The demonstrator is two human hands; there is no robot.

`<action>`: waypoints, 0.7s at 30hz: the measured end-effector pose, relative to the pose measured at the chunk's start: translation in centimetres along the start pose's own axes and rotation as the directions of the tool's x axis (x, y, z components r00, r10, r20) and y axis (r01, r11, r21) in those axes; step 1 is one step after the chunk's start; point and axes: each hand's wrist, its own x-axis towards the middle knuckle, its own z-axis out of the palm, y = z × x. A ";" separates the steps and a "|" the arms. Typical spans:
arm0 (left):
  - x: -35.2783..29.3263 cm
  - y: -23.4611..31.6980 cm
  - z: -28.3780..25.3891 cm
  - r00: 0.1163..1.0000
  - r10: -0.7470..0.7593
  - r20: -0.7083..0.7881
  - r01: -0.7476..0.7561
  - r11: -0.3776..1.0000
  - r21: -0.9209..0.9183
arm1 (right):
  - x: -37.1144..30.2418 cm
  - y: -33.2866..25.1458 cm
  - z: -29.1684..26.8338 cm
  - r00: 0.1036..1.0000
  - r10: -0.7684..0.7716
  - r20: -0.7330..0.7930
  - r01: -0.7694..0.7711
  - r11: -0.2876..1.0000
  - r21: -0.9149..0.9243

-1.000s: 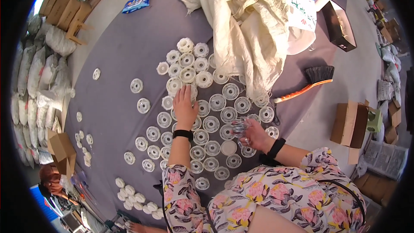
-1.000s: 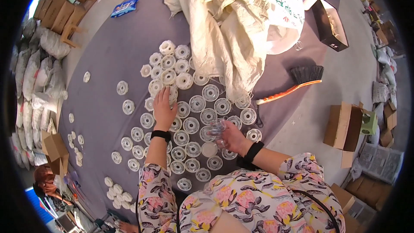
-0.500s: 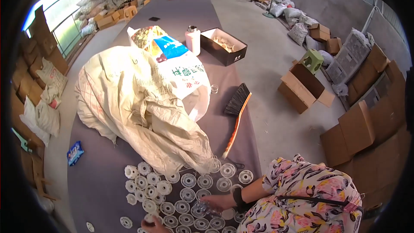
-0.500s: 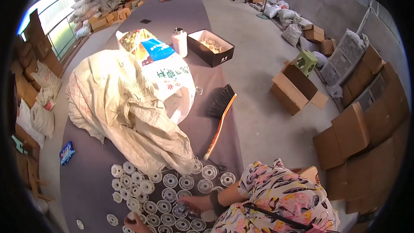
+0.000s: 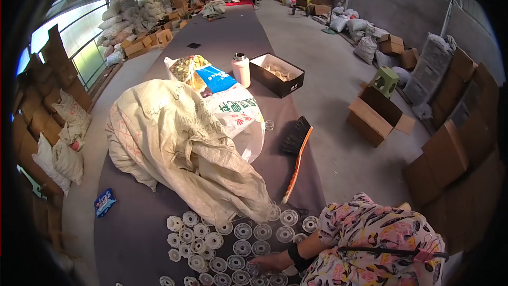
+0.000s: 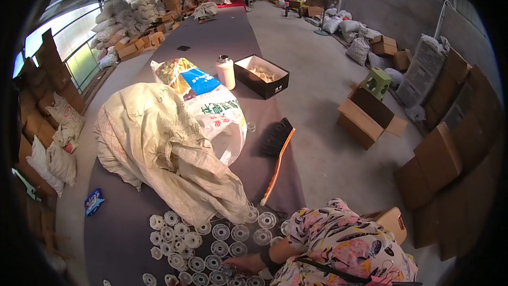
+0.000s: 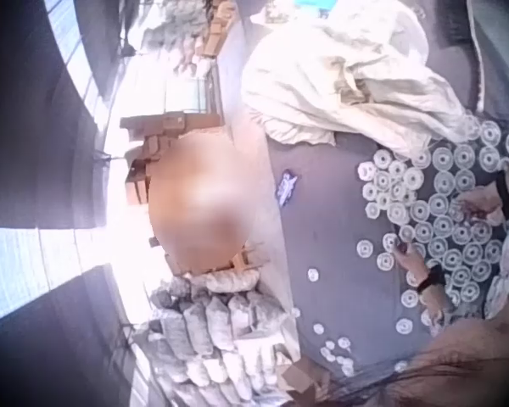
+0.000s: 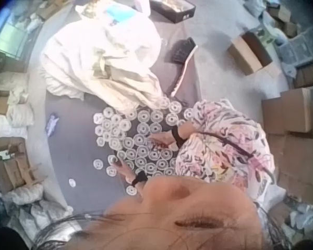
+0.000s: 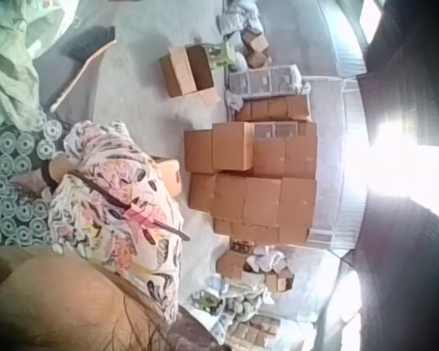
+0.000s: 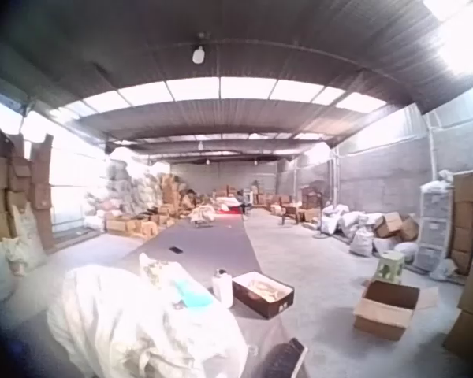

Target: Sorting small white plastic wheel components and metal springs, then assembling them by hand and placing the finished units into a bag.

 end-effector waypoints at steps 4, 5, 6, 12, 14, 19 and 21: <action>-5.9 2.9 3.3 0.824 0.235 0.516 0.103 0.833 -0.543 | 0.8 0.7 -0.5 0.989 -0.084 0.118 0.076 0.994 0.074; -6.8 2.8 3.5 0.805 0.221 0.550 0.067 0.888 -0.454 | -0.2 0.3 -0.5 0.969 -0.093 0.230 0.090 0.996 0.021; -7.7 3.1 3.6 0.787 0.203 0.583 0.026 0.932 -0.361 | -1.1 0.3 -0.6 0.936 -0.095 0.339 0.112 0.993 -0.029; -11.0 4.4 2.5 0.749 0.230 0.621 0.062 0.910 -0.411 | -3.1 2.5 -2.0 0.922 -0.149 0.357 0.216 0.964 -0.156; -11.4 3.3 2.5 0.755 0.156 0.637 0.081 0.941 -0.328 | -2.8 3.3 -2.4 0.916 -0.149 0.373 0.238 0.949 -0.206; -13.1 1.6 3.3 0.802 -0.061 0.594 0.434 0.744 -0.508 | -1.9 4.4 -3.6 0.305 -0.633 0.711 0.654 -0.403 -0.640; -12.5 1.1 4.6 0.773 -0.065 0.630 0.557 0.543 -0.628 | -3.1 3.2 -3.6 0.645 -0.680 0.348 0.687 0.319 -0.653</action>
